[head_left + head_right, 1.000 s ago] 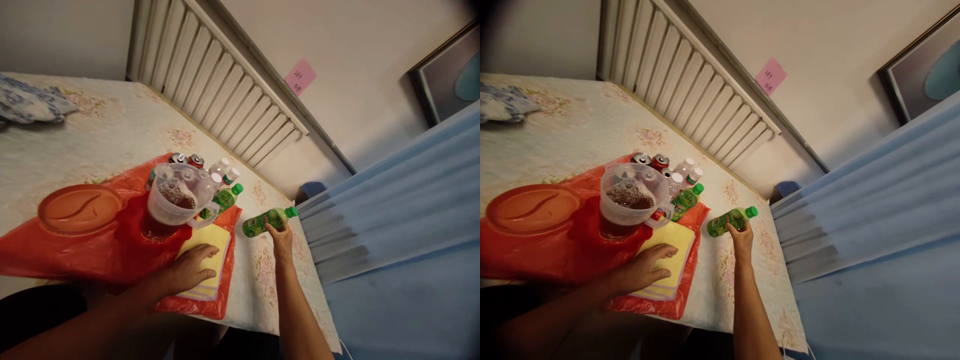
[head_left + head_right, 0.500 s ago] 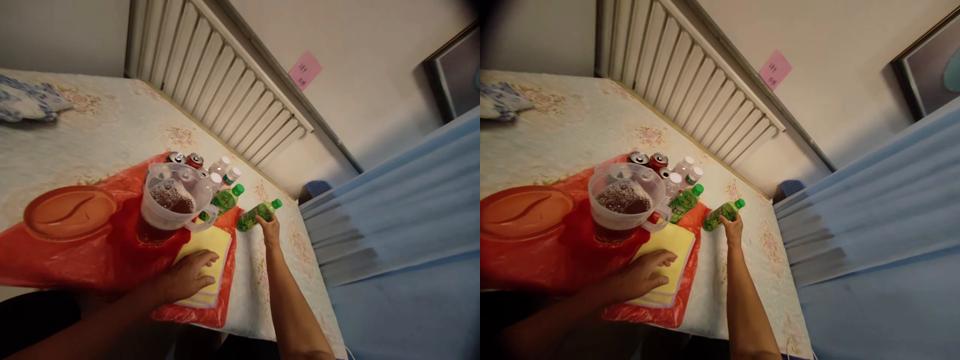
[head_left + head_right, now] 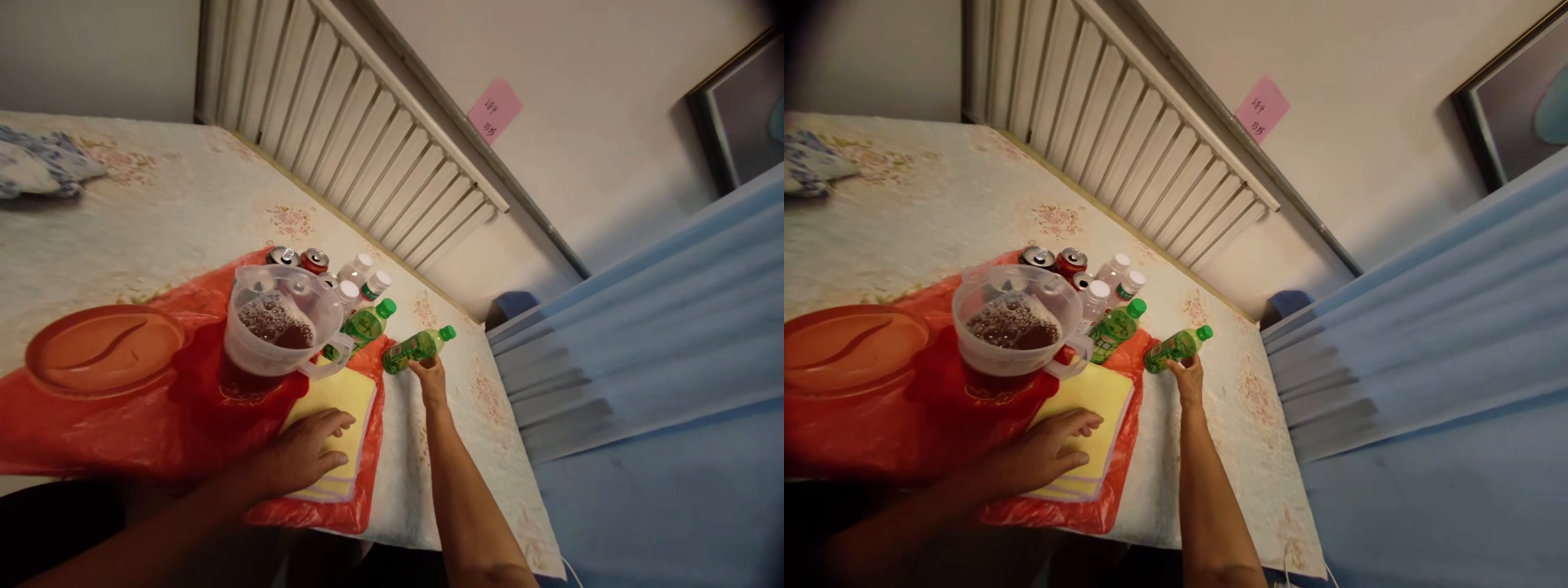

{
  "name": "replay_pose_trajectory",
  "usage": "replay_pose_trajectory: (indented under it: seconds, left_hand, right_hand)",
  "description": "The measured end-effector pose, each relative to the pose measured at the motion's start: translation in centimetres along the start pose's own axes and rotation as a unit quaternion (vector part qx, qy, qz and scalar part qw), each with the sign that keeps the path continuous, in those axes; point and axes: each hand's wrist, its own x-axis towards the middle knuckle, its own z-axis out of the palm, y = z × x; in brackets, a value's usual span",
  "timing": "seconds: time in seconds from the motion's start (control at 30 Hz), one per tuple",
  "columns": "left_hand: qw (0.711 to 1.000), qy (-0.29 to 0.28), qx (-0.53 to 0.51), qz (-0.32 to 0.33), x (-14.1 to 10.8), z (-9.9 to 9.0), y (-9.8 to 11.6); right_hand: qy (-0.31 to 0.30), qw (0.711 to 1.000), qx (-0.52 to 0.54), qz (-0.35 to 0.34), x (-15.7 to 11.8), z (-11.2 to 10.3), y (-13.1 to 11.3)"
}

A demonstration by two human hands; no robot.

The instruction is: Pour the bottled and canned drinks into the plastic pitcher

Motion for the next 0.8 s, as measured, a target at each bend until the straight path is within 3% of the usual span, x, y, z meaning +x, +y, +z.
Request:
replay_pose_trajectory:
  seconds: [0.23,0.53,0.8]
  left_hand:
    - [1.0,0.0,0.011,-0.003,-0.1,0.2,-0.4]
    - [1.0,-0.007,0.02,-0.008,0.2,0.3,-0.3]
    - [1.0,-0.015,0.027,0.003,-0.1,0.0,-0.1]
  right_hand:
    - [-0.007,0.998,0.03,0.06,-2.3,2.6,2.6]
    - [0.104,0.991,-0.021,0.078,-1.8,5.3,4.0]
    - [0.181,0.978,-0.081,0.068,-2.3,6.1,3.3]
